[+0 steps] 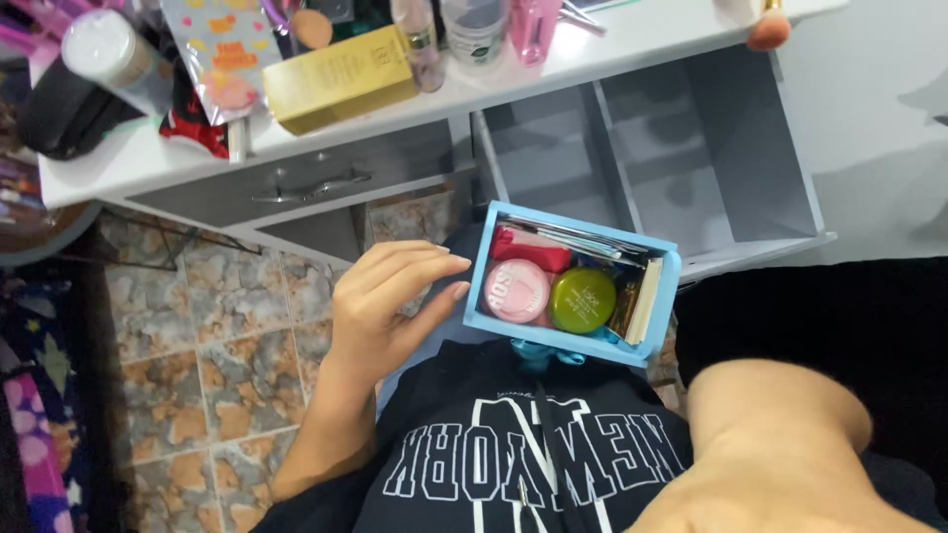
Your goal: Organizing and cleaning a vanity drawer by removing items, wiping the surfaces, and re-arranging products.
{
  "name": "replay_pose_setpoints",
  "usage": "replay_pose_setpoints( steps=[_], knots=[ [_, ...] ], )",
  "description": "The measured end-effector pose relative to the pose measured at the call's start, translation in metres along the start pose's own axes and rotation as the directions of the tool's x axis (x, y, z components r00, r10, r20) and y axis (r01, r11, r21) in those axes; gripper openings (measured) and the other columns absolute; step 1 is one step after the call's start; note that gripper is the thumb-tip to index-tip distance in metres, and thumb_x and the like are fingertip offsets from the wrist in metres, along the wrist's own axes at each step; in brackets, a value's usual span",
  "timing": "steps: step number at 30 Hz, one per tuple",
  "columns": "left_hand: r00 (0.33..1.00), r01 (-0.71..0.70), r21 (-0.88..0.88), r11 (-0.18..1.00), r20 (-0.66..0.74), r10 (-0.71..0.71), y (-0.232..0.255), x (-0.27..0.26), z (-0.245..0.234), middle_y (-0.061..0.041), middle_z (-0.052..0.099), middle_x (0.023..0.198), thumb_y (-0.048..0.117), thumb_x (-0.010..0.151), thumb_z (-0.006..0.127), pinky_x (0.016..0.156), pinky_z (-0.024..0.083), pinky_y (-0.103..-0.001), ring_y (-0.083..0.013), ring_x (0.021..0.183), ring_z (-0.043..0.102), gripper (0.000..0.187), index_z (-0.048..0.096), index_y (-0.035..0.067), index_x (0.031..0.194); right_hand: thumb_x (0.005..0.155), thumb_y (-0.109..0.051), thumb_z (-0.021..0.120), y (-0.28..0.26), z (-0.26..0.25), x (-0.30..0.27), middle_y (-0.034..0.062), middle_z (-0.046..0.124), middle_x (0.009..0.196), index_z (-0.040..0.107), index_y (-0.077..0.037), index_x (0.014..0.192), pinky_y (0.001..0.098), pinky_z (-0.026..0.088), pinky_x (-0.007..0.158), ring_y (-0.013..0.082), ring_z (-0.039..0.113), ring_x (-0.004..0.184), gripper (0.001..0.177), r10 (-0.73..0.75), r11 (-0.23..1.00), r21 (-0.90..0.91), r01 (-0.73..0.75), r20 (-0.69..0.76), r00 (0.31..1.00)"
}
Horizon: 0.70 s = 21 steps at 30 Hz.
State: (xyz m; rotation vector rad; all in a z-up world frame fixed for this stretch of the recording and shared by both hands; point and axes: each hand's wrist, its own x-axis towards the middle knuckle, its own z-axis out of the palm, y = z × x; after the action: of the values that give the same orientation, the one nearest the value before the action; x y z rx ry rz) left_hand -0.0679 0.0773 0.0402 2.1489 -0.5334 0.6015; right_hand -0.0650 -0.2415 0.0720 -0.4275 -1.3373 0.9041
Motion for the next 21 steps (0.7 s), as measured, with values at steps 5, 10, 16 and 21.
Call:
replay_pose_setpoints(
  steps=[5,10,16,21],
  knots=[
    [0.999,0.031,-0.002,1.0,-0.018,-0.031,-0.007,-0.013,-0.005,-0.01,0.074,0.1,0.007,0.085,0.083,0.087,0.057,-0.037,-0.0271,0.099,0.073,0.021,0.074,0.005,0.104,0.11,-0.035,0.034,0.005,-0.01,0.007,0.0154,0.065,0.093,0.064,-0.004,0.105,0.0591,0.053,0.081,0.0349,0.066,0.081,0.043,-0.08,0.997,-0.027,0.078,-0.043,0.996],
    [0.999,0.042,-0.012,0.999,-0.027,-0.042,-0.012,-0.019,-0.011,-0.009,0.074,0.098,0.009,0.085,0.083,0.085,0.056,-0.038,-0.0269,0.096,0.073,0.02,0.075,0.006,0.103,0.108,-0.03,0.039,0.012,-0.024,0.019,0.0126,0.065,0.082,0.065,-0.006,0.103,0.0527,0.052,0.07,0.0302,0.065,0.069,0.035,-0.174,0.983,-0.073,0.169,-0.084,0.981],
    [0.997,0.049,-0.031,0.998,-0.05,-0.05,-0.026,-0.031,-0.026,-0.009,0.075,0.098,0.008,0.085,0.083,0.084,0.056,-0.037,-0.0266,0.094,0.073,0.02,0.074,0.006,0.103,0.105,-0.023,0.046,0.022,-0.042,0.037,0.009,0.066,0.068,0.066,-0.008,0.099,0.0443,0.052,0.054,0.0241,0.063,0.054,0.026,-0.304,0.947,-0.15,0.283,-0.146,0.941],
    [0.982,0.144,-0.022,0.989,-0.118,-0.146,-0.057,-0.036,-0.041,-0.008,0.075,0.099,0.009,0.086,0.081,0.083,0.056,-0.036,-0.0265,0.094,0.073,0.018,0.075,0.007,0.103,0.102,-0.017,0.052,0.03,-0.078,0.063,0.0054,0.067,0.053,0.067,-0.01,0.095,0.036,0.051,0.039,0.0181,0.062,0.038,0.018,-0.427,0.894,-0.224,0.389,-0.154,0.891]
  ],
)
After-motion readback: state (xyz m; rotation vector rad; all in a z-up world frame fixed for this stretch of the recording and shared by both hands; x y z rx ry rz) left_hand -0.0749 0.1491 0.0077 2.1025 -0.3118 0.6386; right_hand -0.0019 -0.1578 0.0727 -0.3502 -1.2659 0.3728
